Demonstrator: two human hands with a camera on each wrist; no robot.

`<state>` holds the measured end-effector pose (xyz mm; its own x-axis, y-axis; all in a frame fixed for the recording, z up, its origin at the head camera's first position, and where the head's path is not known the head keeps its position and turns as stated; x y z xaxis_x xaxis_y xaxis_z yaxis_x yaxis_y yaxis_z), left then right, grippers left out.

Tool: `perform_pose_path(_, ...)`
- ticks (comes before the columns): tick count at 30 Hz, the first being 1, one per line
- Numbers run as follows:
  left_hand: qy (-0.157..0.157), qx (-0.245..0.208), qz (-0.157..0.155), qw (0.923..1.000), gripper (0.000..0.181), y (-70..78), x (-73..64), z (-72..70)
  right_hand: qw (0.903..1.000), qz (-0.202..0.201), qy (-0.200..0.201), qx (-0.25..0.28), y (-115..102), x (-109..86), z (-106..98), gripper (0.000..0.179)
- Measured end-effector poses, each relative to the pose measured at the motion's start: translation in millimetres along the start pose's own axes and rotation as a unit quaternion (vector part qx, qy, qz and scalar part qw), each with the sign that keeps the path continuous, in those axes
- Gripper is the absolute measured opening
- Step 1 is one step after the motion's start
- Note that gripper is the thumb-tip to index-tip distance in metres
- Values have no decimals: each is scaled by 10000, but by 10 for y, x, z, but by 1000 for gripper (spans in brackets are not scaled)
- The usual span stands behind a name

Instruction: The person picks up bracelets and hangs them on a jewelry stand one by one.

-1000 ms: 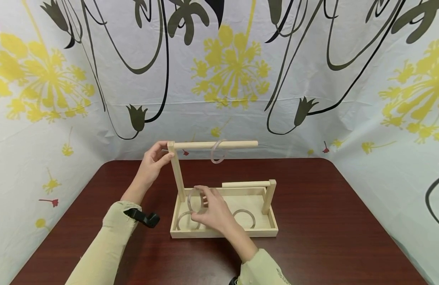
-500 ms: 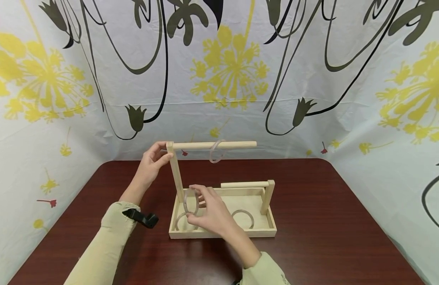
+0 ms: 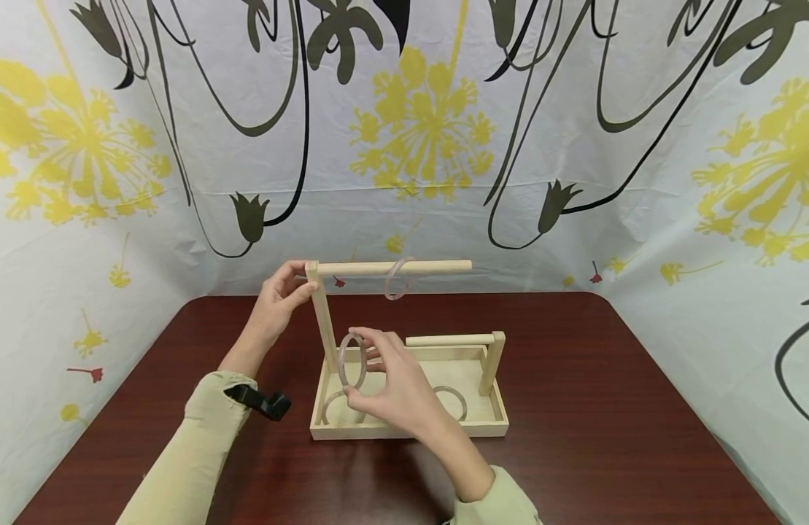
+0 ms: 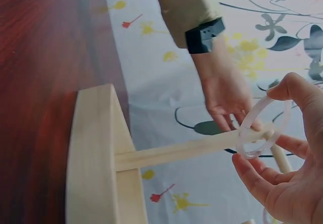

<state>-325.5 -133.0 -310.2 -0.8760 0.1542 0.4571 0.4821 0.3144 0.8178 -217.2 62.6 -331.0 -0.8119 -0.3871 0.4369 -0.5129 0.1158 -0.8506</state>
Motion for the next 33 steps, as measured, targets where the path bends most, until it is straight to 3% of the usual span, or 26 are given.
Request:
perform_pose_path(19,-72,-63,-24,10000,33,-21,4,2,9934,-314,1006,-446,-284,107,-646,77)
perform_pose_path(33,-80,-98,-20,9999,33,-5,-7,4,9743,-340,1885,-1185,-298,125,-1093,75)
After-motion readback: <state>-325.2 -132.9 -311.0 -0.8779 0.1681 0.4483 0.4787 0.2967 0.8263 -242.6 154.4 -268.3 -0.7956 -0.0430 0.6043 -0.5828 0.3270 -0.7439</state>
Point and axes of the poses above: each hand's wrist, its own x-axis towards the middle knuckle, its own z-axis out of the palm, y = z × x, the point moved 7 cm from there along x, towards the middle knuckle, and after that the axes turned 12 degrees about x, right-handed, at the moved point
